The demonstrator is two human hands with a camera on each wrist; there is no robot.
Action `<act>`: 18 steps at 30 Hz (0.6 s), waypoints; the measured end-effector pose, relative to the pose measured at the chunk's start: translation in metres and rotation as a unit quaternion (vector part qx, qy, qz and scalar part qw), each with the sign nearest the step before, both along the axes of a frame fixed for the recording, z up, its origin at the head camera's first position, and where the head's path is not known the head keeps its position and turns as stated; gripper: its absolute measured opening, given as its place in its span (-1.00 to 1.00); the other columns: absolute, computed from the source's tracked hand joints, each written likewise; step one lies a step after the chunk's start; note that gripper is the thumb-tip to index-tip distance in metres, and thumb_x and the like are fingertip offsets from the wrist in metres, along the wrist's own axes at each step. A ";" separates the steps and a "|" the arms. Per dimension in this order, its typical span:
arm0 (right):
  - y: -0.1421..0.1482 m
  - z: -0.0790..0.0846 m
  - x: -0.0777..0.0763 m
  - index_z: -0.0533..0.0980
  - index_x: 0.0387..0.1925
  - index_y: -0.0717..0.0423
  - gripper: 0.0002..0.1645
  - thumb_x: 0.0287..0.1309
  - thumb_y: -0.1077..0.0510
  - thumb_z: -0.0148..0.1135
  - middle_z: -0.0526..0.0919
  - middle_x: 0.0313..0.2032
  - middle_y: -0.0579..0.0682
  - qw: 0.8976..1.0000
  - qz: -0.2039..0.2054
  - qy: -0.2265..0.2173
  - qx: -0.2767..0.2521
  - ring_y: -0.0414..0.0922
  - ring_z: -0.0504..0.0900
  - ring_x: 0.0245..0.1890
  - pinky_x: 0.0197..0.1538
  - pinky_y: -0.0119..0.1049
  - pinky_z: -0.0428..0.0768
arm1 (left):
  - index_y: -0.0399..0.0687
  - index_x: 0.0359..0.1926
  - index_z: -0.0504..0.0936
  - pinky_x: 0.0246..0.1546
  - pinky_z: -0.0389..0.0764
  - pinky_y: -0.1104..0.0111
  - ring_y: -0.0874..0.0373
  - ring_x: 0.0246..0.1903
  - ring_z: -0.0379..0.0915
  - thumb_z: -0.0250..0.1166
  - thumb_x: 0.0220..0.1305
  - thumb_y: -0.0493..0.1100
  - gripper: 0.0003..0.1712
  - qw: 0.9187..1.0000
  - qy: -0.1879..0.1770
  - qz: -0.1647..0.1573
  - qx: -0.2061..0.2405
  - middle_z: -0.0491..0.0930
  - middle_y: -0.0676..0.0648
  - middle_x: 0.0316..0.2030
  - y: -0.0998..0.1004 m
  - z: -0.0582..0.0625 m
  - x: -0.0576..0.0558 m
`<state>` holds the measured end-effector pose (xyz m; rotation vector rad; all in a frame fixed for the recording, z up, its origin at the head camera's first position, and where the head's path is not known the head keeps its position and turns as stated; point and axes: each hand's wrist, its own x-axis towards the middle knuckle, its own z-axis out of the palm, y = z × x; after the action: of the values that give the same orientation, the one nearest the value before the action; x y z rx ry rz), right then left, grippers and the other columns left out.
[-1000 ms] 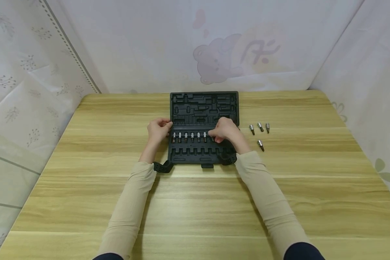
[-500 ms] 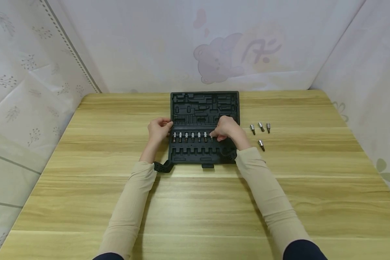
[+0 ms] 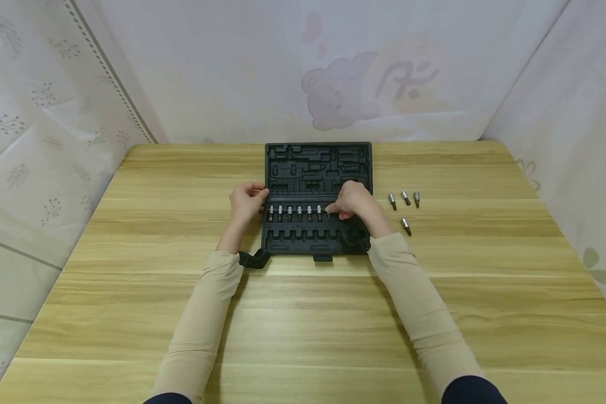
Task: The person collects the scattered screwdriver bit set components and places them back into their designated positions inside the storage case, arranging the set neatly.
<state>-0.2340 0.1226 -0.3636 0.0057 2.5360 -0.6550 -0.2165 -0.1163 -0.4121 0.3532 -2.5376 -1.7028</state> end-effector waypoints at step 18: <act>0.029 0.002 0.013 0.61 -0.55 0.31 -0.69 0.18 0.13 0.23 0.51 -0.79 -0.10 0.996 -0.023 0.028 -0.085 -0.14 0.54 -0.68 -0.11 -0.10 0.57 | -0.28 -0.16 0.64 -0.62 0.48 0.53 0.26 -0.64 0.41 0.25 0.24 -0.23 -0.80 1.000 0.004 0.005 -0.008 0.63 -0.25 -0.33 0.001 -0.001 0.000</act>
<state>-0.2210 0.1516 -0.3619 -0.0147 2.5310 -0.8975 -0.2164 -0.1148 -0.4130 0.3578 -2.5383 -1.6757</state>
